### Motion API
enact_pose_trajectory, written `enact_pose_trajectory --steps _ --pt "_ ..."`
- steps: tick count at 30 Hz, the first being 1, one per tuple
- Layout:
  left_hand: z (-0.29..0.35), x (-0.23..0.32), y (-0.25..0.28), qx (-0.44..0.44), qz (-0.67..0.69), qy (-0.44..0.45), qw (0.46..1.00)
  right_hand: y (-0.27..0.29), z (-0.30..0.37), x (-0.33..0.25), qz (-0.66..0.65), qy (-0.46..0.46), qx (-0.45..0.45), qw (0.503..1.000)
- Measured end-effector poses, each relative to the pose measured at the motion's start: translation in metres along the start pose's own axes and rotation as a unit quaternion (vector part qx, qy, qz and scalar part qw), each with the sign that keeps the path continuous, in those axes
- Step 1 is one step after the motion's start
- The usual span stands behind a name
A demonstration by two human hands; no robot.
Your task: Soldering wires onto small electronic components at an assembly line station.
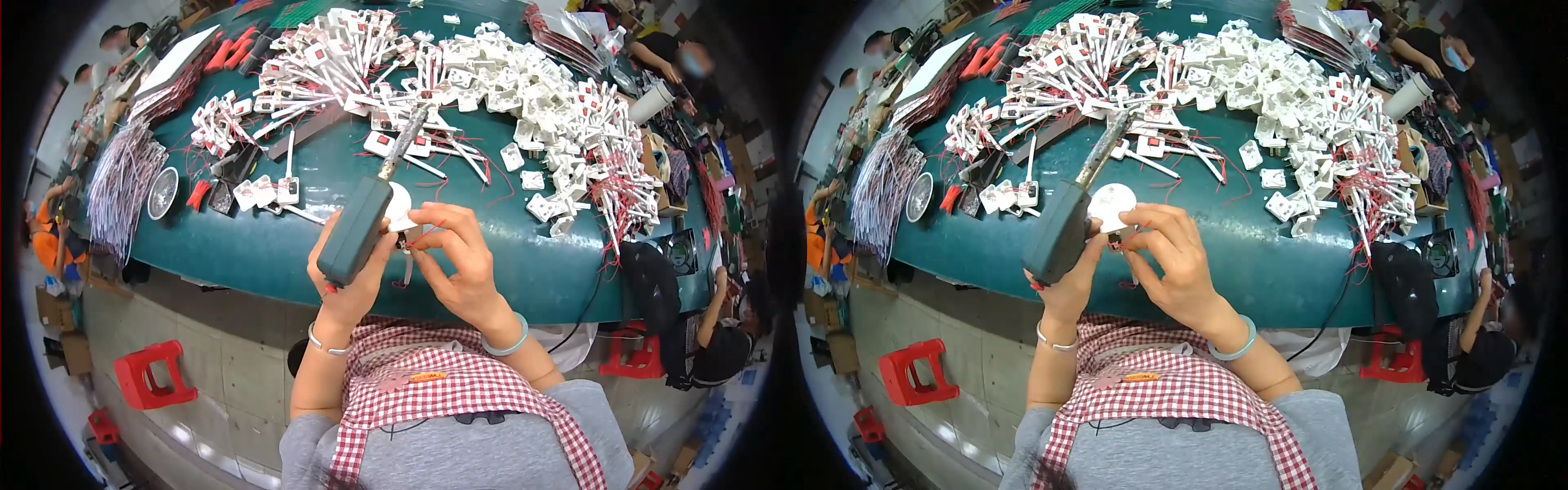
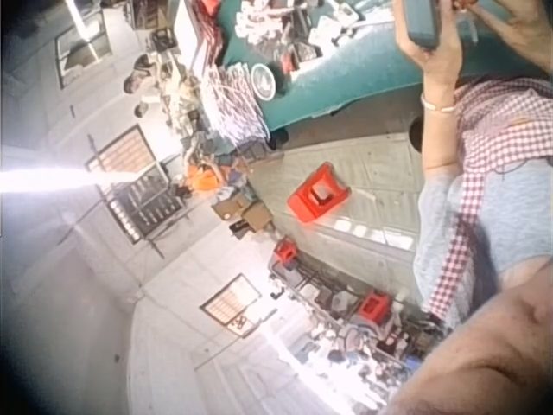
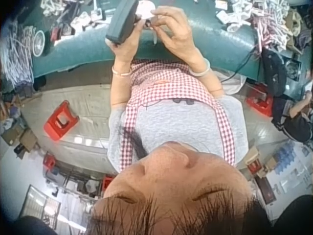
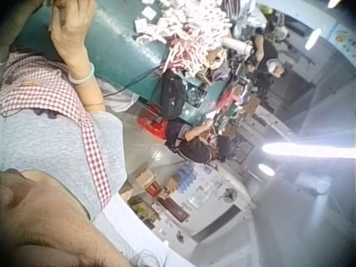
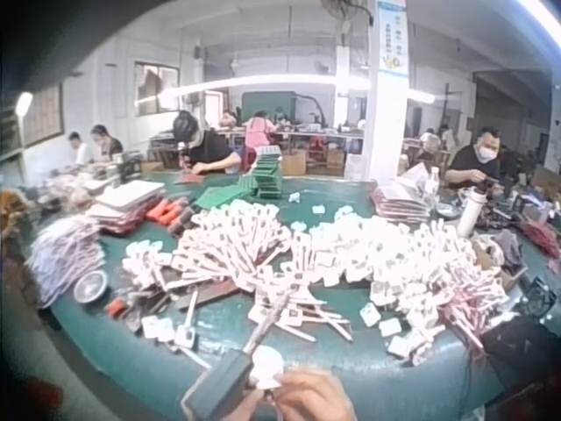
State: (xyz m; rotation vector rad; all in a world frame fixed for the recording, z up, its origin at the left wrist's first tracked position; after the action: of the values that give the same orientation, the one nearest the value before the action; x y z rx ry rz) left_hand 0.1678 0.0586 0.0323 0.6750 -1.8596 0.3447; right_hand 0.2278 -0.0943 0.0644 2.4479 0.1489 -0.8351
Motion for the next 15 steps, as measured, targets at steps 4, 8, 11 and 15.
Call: enact_pose_trajectory --steps 4,8,11,15 --pt "0.015 -0.002 0.018 0.028 0.011 0.013 0.999 0.000 0.000 -0.005 0.015 0.011 0.009 1.000" --pt "0.045 0.001 0.046 0.059 0.016 0.039 0.997 -0.001 0.003 -0.005 0.022 0.013 0.013 1.000" --pt "0.074 0.009 0.070 0.090 -0.084 0.041 0.992 -0.002 0.004 -0.005 0.031 0.013 0.011 0.999" --pt "0.105 0.022 0.085 0.058 -0.171 0.027 0.983 -0.001 0.005 -0.006 0.041 0.017 0.017 0.999"
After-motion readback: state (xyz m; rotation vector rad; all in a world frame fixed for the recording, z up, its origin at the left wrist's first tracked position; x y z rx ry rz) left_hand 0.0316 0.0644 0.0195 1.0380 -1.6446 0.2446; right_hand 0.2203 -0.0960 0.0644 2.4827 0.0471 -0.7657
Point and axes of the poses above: each hand's wrist, its own z-axis away from the middle knuckle, its own y-axis out of the back of the hand, x = y × z, the point moved 10 cm from there along -z, towards the middle knuckle, and after that the axes turned 3 degrees about y, right-handed, at the moved point
